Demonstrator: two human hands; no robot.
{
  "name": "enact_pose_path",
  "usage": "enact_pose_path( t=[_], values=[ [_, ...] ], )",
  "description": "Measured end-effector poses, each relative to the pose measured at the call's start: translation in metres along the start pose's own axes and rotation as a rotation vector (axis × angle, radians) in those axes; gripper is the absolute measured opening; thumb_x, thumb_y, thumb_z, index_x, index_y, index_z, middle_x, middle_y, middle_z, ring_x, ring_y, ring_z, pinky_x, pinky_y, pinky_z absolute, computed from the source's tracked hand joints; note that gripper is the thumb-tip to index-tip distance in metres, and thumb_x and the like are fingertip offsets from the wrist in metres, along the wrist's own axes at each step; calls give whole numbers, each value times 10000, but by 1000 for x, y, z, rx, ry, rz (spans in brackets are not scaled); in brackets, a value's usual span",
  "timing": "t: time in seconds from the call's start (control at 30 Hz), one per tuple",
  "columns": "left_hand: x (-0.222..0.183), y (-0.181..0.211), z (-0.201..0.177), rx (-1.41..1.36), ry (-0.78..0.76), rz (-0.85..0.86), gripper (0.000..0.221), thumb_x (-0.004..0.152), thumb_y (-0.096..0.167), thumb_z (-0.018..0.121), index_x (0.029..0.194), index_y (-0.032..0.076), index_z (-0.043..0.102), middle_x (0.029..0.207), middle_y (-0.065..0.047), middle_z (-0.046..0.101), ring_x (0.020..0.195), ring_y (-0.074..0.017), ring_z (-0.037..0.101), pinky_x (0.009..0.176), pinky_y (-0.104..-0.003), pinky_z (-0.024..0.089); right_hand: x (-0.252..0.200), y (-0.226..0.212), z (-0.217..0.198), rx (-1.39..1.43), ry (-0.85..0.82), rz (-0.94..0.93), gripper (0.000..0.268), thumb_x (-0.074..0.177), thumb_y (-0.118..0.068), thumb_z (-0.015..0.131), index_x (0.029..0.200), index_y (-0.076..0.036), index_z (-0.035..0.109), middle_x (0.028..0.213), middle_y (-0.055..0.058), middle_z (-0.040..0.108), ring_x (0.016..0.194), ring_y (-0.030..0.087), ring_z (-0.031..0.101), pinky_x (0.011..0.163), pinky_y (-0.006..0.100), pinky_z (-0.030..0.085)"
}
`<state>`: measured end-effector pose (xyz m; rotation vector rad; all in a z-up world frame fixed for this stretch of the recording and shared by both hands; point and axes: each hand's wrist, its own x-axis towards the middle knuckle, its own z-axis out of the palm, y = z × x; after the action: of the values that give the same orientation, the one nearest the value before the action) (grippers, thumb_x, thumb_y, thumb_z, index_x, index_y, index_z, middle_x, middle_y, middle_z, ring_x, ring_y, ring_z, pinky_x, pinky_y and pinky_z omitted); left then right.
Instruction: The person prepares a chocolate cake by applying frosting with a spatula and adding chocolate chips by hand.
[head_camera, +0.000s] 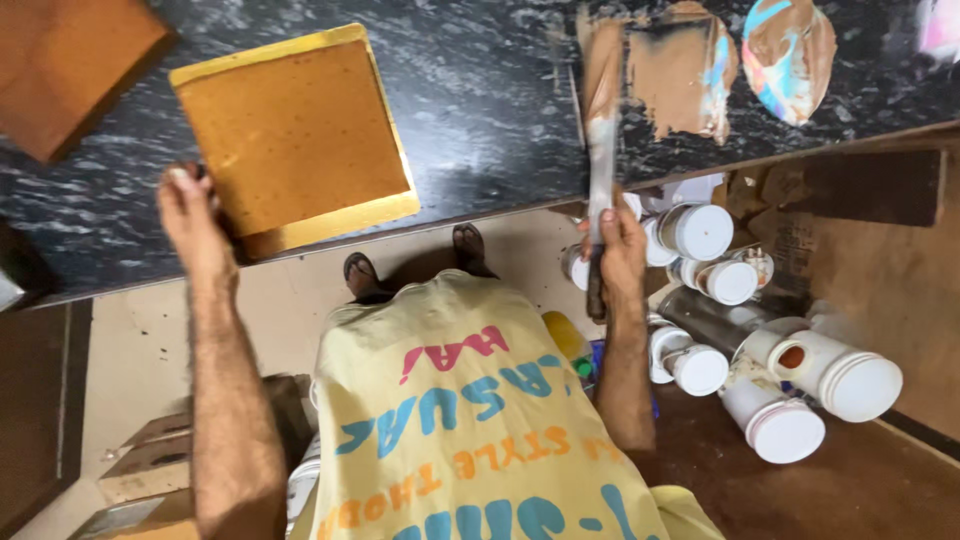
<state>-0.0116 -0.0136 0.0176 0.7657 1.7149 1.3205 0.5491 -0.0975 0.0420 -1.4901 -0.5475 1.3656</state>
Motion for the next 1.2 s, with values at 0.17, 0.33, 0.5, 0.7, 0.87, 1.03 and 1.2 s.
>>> enact_pose_path(
  t=[0.17, 0.33, 0.5, 0.7, 0.87, 1.03, 1.2],
  values=[
    [-12, 9, 3, 22, -185, 87, 628, 1135, 404, 506, 1542, -43, 335, 1560, -180, 472, 1449, -242, 479, 1228, -352, 374, -9, 22, 44, -1325, 525, -584, 616, 992, -92, 617, 1581, -215, 485, 976, 195, 604, 769, 273, 618, 640, 428, 503],
    [-15, 13, 7, 40, -164, 94, 681, 1123, 435, 542, 1555, -56, 350, 1580, -197, 464, 1474, -255, 456, 1251, -369, 345, -4, 9, 34, -1029, -33, -346, 565, 1029, -79, 577, 1548, -296, 526, 908, 176, 620, 845, 340, 641, 792, 462, 544],
    [-22, 16, 7, 57, -153, 91, 719, 1116, 473, 571, 1574, -38, 355, 1610, -196, 442, 1500, -278, 425, 1269, -388, 333, 9, -27, -57, -1348, 227, -743, 627, 1006, -21, 569, 1603, -198, 499, 962, 200, 625, 889, 385, 629, 790, 479, 527],
    [-20, 9, 28, 37, -185, 73, 767, 1097, 503, 591, 1595, -6, 306, 1626, -163, 402, 1499, -253, 406, 1243, -387, 353, 12, -3, -65, -961, 88, -137, 511, 1067, -70, 501, 1571, -146, 455, 785, 67, 722, 582, 195, 654, 568, 367, 553],
    [-12, 14, 30, 40, -249, 41, 729, 1076, 535, 560, 1560, 22, 377, 1542, -152, 521, 1439, -246, 476, 1232, -376, 368, -31, 37, 23, 6, -118, 101, 542, 1098, -147, 510, 1626, -104, 396, 797, 107, 663, 506, 127, 525, 476, 285, 462],
    [-2, 4, 8, -4, -400, 57, 705, 1092, 479, 508, 1577, -6, 340, 1602, -158, 441, 1503, -260, 388, 1254, -397, 292, -84, 19, 135, 24, -221, 79, 523, 1087, -156, 464, 1598, -75, 384, 853, 116, 667, 518, 124, 527, 494, 267, 475],
    [7, -16, -2, -55, -527, 88, 718, 1111, 388, 507, 1624, -19, 213, 1691, -196, 315, 1582, -290, 284, 1299, -410, 210, -102, 20, 229, -314, -189, -134, 498, 1129, -119, 518, 1624, -97, 468, 956, 127, 611, 667, 165, 510, 601, 311, 459]
  ],
)
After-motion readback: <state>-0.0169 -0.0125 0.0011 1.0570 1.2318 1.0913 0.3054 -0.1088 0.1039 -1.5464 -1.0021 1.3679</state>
